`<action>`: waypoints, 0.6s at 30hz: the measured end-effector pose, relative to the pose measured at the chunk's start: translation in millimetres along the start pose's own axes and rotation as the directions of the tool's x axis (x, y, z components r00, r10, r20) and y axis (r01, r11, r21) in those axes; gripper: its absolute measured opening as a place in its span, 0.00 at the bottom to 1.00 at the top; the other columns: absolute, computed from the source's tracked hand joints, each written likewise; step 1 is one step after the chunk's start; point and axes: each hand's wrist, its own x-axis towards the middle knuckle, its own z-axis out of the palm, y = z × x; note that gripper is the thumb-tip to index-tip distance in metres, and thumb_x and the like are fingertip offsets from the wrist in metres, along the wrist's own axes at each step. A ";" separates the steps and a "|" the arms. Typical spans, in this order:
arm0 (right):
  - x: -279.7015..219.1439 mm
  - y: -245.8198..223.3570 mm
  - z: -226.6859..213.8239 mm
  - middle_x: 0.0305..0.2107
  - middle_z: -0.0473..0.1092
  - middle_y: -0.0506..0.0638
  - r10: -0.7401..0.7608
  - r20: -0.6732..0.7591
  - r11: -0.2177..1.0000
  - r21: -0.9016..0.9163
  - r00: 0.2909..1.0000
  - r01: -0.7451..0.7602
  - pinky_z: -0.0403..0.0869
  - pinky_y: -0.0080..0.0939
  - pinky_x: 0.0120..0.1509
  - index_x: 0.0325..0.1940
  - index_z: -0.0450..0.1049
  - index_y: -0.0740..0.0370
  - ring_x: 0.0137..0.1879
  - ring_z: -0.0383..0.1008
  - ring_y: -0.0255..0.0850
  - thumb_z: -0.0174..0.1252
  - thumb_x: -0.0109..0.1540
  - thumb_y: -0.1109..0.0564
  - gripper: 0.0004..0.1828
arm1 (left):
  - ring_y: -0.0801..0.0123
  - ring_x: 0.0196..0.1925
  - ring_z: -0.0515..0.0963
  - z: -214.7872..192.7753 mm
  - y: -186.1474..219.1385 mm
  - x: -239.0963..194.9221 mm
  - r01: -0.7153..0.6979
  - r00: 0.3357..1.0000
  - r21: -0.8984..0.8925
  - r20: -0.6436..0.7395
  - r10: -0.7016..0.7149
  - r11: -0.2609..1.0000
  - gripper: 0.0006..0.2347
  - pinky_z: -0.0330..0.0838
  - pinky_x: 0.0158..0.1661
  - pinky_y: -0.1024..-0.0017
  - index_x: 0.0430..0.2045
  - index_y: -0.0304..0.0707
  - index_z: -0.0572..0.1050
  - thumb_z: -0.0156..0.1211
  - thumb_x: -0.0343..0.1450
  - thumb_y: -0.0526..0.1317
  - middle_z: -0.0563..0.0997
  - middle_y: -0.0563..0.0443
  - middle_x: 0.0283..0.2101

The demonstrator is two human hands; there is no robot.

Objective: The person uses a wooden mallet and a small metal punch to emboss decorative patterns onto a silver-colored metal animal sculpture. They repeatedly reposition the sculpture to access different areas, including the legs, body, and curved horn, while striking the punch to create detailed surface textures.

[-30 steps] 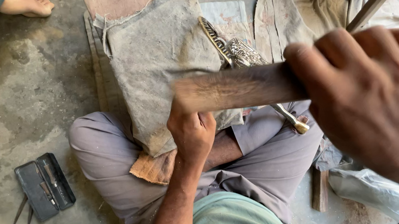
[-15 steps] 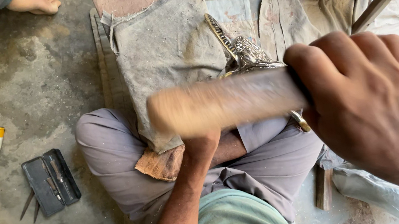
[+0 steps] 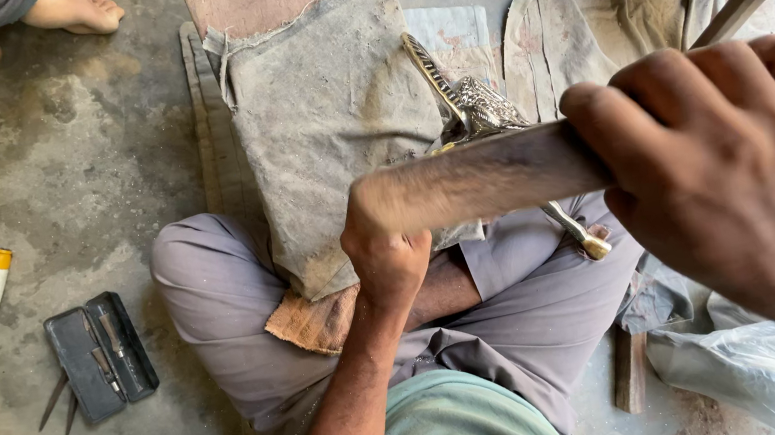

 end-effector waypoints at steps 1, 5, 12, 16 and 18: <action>-3.2 2.8 2.0 0.38 0.75 0.44 0.003 -0.002 0.999 0.055 1.000 -0.003 0.66 0.44 0.57 0.50 0.77 0.49 0.43 0.73 0.40 0.69 0.60 0.53 0.15 | 0.60 0.46 0.84 -0.9 0.7 0.5 -0.020 1.000 -0.015 0.011 0.020 1.000 0.16 0.84 0.44 0.69 0.48 0.34 0.71 0.66 0.69 0.28 0.78 0.43 0.47; -13.4 9.7 9.8 0.38 0.75 0.47 -0.030 -0.073 0.999 0.034 0.997 0.032 0.68 0.43 0.55 0.50 0.77 0.53 0.45 0.74 0.42 0.73 0.63 0.54 0.14 | 0.63 0.43 0.84 -3.9 5.1 -1.2 -0.039 0.998 0.027 0.058 0.037 0.999 0.14 0.82 0.37 0.72 0.47 0.35 0.70 0.64 0.69 0.27 0.79 0.43 0.45; -13.0 14.5 10.4 0.34 0.73 0.50 0.099 0.166 0.988 0.100 0.981 -0.116 0.72 0.44 0.49 0.54 0.75 0.57 0.38 0.74 0.42 0.68 0.55 0.59 0.23 | 0.72 0.40 0.86 -19.5 20.8 20.0 0.257 0.954 -0.341 -0.059 -0.294 0.904 0.07 0.85 0.38 0.77 0.49 0.34 0.68 0.59 0.82 0.35 0.81 0.46 0.45; -9.1 14.3 12.4 0.31 0.73 0.52 0.108 0.199 0.990 0.070 0.974 -0.124 0.73 0.46 0.48 0.54 0.74 0.59 0.36 0.74 0.43 0.69 0.55 0.60 0.23 | 0.69 0.41 0.86 -21.7 23.7 34.0 0.243 0.969 -0.232 0.020 -0.245 0.942 0.11 0.83 0.35 0.77 0.52 0.31 0.69 0.57 0.78 0.36 0.82 0.46 0.44; -6.2 15.4 12.0 0.35 0.73 0.53 0.096 0.140 0.976 0.182 0.985 -0.121 0.73 0.46 0.52 0.58 0.72 0.61 0.40 0.75 0.43 0.67 0.60 0.61 0.23 | 0.64 0.44 0.85 -19.9 25.3 35.5 0.130 0.991 -0.172 -0.013 -0.134 0.977 0.11 0.84 0.39 0.75 0.53 0.30 0.68 0.56 0.79 0.36 0.79 0.42 0.48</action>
